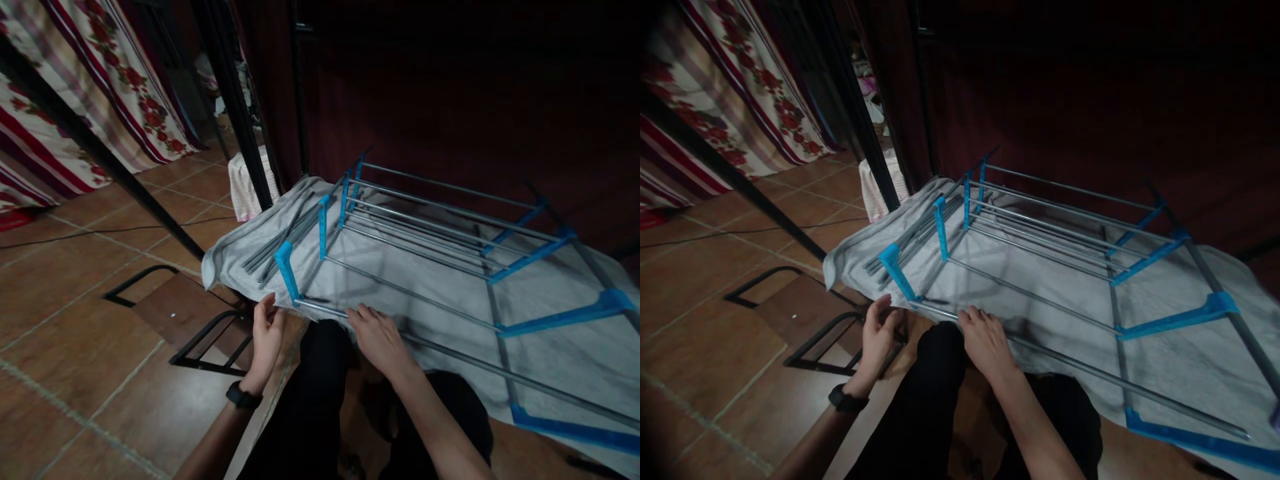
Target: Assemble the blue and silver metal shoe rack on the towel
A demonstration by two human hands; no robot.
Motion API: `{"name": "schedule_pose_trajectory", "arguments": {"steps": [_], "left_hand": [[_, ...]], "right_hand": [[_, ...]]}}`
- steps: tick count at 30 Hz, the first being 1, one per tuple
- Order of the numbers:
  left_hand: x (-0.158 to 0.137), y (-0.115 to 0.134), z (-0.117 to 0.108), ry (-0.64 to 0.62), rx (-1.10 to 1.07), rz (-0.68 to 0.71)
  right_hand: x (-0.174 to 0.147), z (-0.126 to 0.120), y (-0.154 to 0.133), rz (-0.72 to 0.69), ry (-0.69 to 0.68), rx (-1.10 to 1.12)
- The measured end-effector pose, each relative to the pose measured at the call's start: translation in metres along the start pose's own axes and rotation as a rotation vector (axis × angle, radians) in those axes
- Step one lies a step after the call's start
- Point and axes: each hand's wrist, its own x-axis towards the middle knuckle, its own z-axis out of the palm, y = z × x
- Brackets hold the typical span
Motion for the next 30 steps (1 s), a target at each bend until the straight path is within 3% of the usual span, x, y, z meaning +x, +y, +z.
{"name": "schedule_pose_trajectory", "arguments": {"steps": [6,14,22,30], "left_hand": [[-0.015,0.000,0.011,-0.067,-0.075,-0.054],[-0.007,0.007,0.011,-0.036,-0.094,-0.032],[0.011,0.033,0.011,-0.064,-0.154,0.074],[0.018,0.039,0.025,-0.093,-0.199,0.131]], "right_hand": [[0.001,0.000,0.006,-0.012,0.011,-0.036],[-0.007,-0.007,-0.030,-0.014,0.042,-0.079],[-0.031,0.003,0.001,0.144,0.029,0.111],[-0.014,-0.006,-0.003,0.104,0.083,0.131]]}}
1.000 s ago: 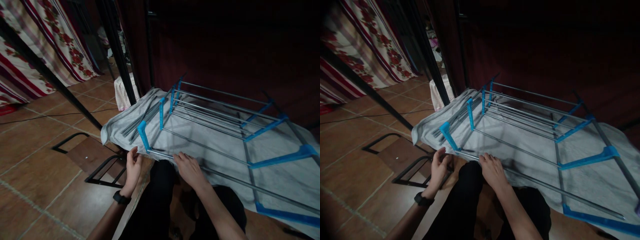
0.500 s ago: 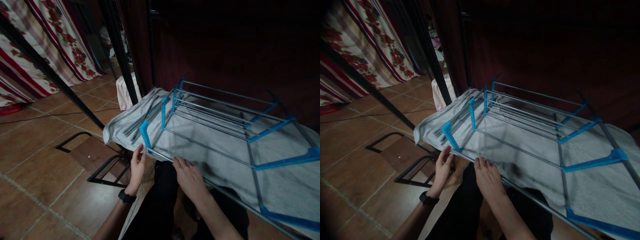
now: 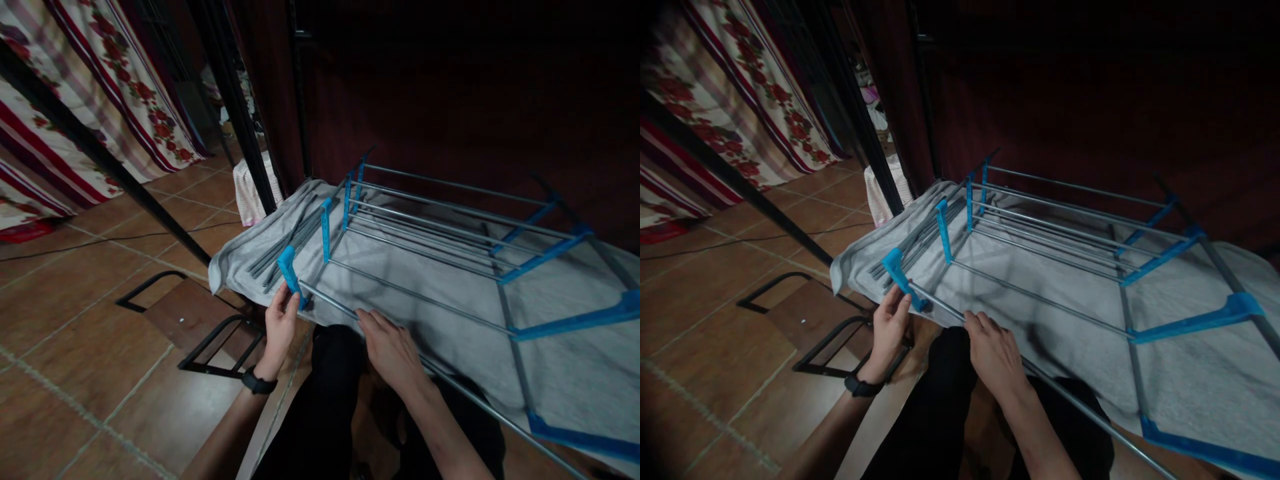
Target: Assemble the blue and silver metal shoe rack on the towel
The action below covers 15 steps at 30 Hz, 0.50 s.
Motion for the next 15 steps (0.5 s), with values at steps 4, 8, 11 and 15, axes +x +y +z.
{"name": "schedule_pose_trajectory", "arguments": {"steps": [4,8,11,15], "left_hand": [[0.0017,-0.0031,0.0020,0.003,0.022,0.013],[0.0024,-0.0018,0.0021,0.009,0.064,0.027],[0.0027,-0.0001,0.0021,0.018,0.103,0.025],[0.0029,0.0009,0.0023,0.019,0.124,0.025]], "right_hand": [[0.0042,-0.0009,-0.0014,-0.034,0.002,-0.036],[0.0057,-0.0025,-0.0008,-0.033,0.008,-0.029],[0.0080,-0.0047,0.0003,-0.037,-0.002,-0.032],[0.0111,-0.0068,0.0016,-0.045,-0.030,-0.049]]}}
